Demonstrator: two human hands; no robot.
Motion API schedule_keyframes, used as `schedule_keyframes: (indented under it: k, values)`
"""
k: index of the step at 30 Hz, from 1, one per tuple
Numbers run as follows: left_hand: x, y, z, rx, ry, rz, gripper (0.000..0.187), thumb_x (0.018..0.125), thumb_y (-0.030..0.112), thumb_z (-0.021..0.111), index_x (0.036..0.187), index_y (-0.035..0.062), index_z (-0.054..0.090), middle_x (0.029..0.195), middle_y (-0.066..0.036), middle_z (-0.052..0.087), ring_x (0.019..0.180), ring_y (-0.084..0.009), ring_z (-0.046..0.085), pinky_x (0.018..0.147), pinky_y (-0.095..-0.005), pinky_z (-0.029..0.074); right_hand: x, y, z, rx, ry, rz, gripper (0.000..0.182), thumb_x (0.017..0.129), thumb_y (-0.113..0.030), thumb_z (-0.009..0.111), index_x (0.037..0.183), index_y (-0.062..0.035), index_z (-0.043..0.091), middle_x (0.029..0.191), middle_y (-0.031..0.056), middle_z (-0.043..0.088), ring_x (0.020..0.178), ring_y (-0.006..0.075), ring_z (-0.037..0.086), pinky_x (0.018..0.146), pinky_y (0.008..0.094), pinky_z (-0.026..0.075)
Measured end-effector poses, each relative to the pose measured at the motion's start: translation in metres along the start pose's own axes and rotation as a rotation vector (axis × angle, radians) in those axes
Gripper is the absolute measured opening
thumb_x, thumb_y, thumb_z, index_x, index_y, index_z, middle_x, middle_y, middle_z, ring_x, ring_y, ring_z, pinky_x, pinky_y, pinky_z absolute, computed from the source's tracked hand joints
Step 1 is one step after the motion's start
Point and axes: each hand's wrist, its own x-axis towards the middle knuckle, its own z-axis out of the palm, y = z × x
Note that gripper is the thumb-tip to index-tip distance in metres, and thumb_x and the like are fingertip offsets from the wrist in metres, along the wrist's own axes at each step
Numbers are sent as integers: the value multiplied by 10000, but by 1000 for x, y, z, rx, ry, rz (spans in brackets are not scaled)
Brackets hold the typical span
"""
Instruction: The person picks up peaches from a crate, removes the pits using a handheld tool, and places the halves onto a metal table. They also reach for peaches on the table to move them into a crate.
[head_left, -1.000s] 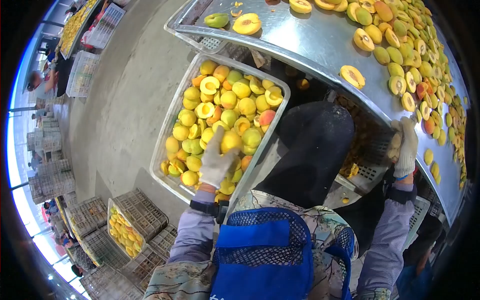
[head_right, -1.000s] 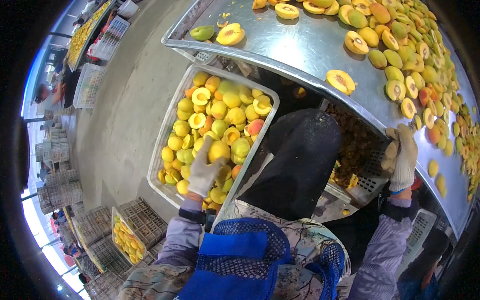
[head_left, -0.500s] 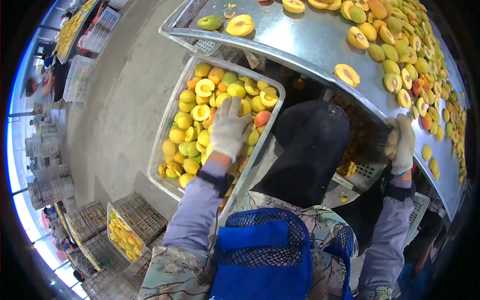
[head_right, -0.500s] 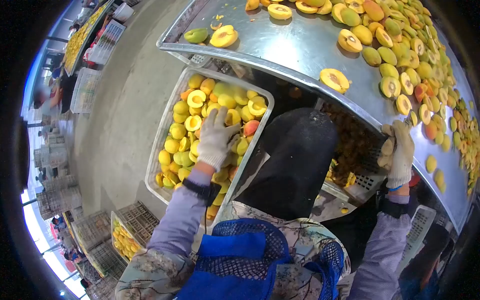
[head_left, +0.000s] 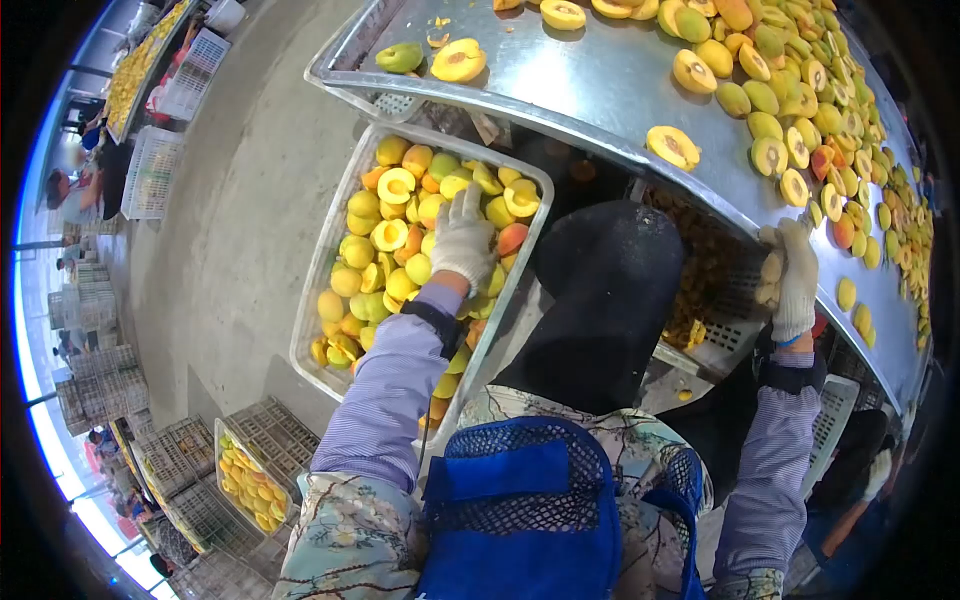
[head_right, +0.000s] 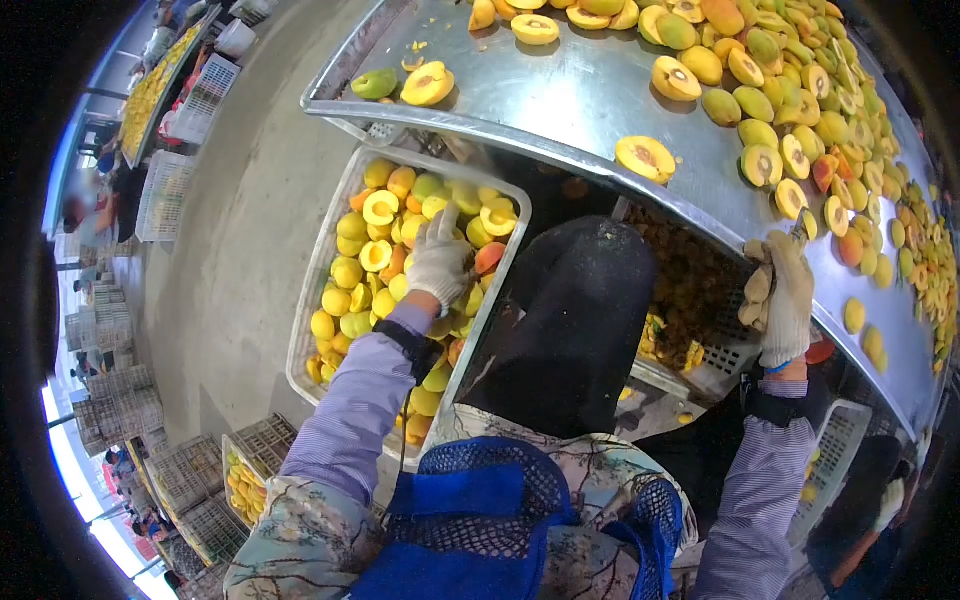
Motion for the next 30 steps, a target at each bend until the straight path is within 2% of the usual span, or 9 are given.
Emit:
schedule_keyframes:
  k: [6,8,9,11,15,17,20,26,30]
  values:
    - [-19,-39,-21,-548,31,-176,313,809,172,682,1074,5,670,1468,-168,407,1312,-285,449,1075,-378,363,0,2,0,-15,18,-16,458,944,-432,549,919,19,622,495,0,464,306,94,395,285,213,302]
    - [-17,-67,6,-1663,330,-244,304,851,185,663,1099,8,663,1344,-137,534,1122,-221,587,940,-334,451,-3,-2,3,-31,24,-8,461,942,-435,549,925,20,621,496,0,466,307,92,396,287,211,302]
    - [-25,-57,-12,-1663,329,-249,304,851,185,663,1099,8,663,1344,-137,534,1122,-221,587,940,-334,451,-4,-3,5,-40,30,-7,465,941,-438,549,931,21,619,497,0,467,308,91,397,288,209,301]
    - [-56,-27,-66,-1447,325,240,318,885,196,641,1125,-12,643,1258,-96,589,1009,-163,613,879,-305,466,-1,-1,2,-23,21,15,463,943,-436,547,938,22,619,497,0,469,308,92,397,287,210,301]
    - [-71,-33,-65,-1444,54,75,365,859,206,666,1184,42,630,1302,-111,553,1074,-216,594,943,-334,455,1,1,0,-19,25,11,455,947,-427,543,948,22,620,496,0,471,309,97,406,284,213,300]
    - [-84,-36,-37,-421,-61,-98,486,822,231,697,1283,132,576,1342,-114,509,1170,-296,529,996,-383,434,-1,0,1,-32,31,7,450,950,-423,540,949,19,622,495,1,473,309,99,411,282,215,304]
    - [-104,-27,30,-280,12,-34,589,795,265,709,1348,203,515,1351,-111,483,1231,-341,457,1010,-427,420,2,6,-1,-39,37,9,446,954,-425,537,950,13,624,486,2,469,304,104,412,278,221,306]
    - [-118,-32,33,-625,61,-179,760,740,295,752,1406,95,445,1360,-173,502,1252,-360,458,1060,-409,384,49,41,-38,24,-10,-56,288,978,-277,550,1093,-19,608,921,100,687,488,86,527,386,204,395]
    - [-132,-60,27,-1047,169,-441,875,744,359,741,1445,-3,363,1392,-239,482,1314,-363,433,1097,-394,343,30,26,-24,26,-12,-17,356,959,-350,570,1009,-5,637,647,29,603,393,86,461,325,212,345]
